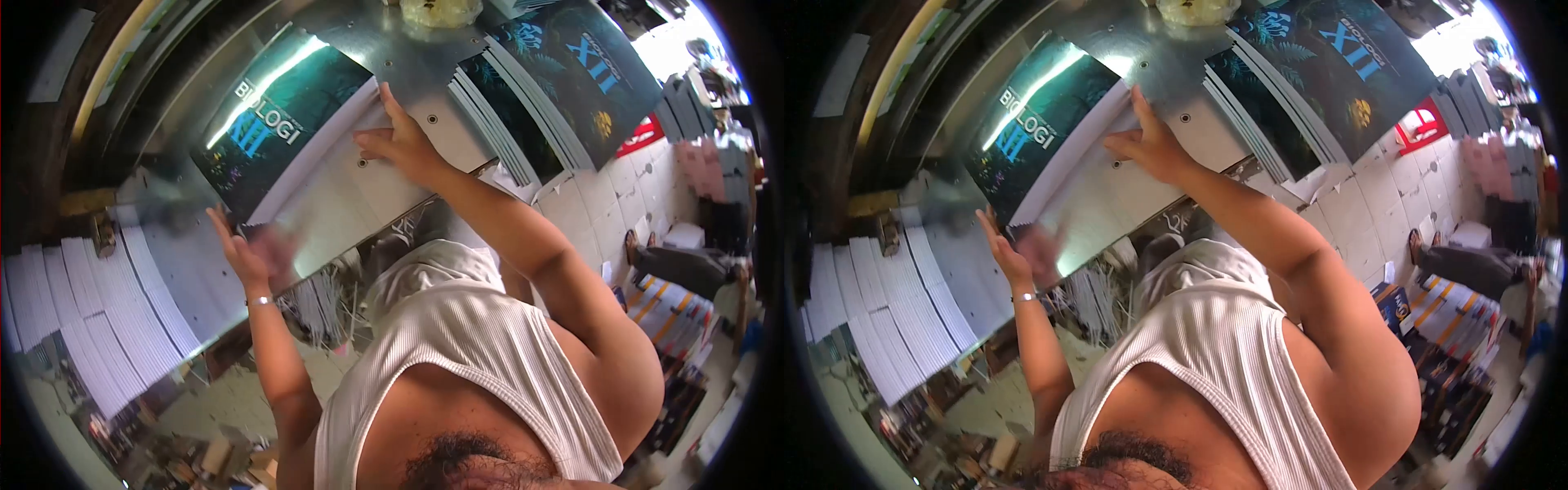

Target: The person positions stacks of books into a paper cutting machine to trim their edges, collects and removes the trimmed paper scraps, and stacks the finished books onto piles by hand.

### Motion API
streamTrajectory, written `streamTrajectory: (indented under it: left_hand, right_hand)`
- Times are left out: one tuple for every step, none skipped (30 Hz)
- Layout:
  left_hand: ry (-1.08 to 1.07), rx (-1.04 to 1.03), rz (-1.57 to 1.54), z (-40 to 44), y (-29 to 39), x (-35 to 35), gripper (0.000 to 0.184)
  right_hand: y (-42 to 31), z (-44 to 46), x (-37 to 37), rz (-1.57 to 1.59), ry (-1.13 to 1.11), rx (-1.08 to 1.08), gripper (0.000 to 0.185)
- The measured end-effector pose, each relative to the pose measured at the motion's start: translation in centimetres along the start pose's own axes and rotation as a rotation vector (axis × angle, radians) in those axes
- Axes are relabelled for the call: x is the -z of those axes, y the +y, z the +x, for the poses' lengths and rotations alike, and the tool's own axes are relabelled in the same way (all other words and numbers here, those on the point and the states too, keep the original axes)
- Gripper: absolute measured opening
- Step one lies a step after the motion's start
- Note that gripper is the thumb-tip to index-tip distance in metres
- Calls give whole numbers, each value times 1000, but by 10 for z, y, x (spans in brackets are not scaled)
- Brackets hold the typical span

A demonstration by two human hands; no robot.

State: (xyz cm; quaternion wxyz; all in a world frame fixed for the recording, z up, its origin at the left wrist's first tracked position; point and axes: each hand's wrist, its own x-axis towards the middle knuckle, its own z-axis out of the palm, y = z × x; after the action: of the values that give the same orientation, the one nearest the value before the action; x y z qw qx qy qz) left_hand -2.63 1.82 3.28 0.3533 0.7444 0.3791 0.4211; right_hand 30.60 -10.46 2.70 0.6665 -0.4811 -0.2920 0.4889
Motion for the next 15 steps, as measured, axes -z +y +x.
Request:
streamTrajectory:
  left_hand:
    - [32,-57,85,20,-15,10,97]
    - [39,1,0,44,-27,15,95]
    - [48,68,-78,68,-37,20,93]
    - [61,136,-154,93,-45,28,91]
    - [29,261,-287,117,-69,34,90]
    - [-7,382,-420,132,-92,36,90]
    - [-82,349,-361,140,-98,37,91]
    - [-200,314,-330,144,-106,39,89]
    - [-208,308,-204,143,-99,39,86]
    - [-215,299,-77,139,-94,39,84]
    - [-267,319,-93,137,-111,45,82]
    - [-290,313,-61,132,-114,51,82]
    - [-313,306,-29,126,-116,57,82]
    - [-295,264,42,116,-101,56,83]
    - [-276,224,113,115,-91,53,83]
  right_hand:
    - [1,0,-5,-33,51,39,101]
    - [1,-1,-9,-71,94,74,99]
    - [1,-4,-14,-157,145,47,97]
    - [0,-4,-19,-242,191,21,95]
    - [-3,-2,-23,-329,231,0,93]
    - [-3,1,-27,-330,254,32,92]
    - [0,2,-29,-328,281,65,91]
    - [2,2,-30,-321,313,97,91]
    - [2,3,-31,-320,316,115,91]
    - [2,4,-32,-318,321,132,91]
    - [-1,5,-34,-315,329,148,91]
    - [-4,5,-37,-289,330,133,90]
    - [-5,3,-39,-262,331,115,90]
    - [-9,4,-39,-237,329,103,89]
    - [-12,6,-39,-235,354,78,90]
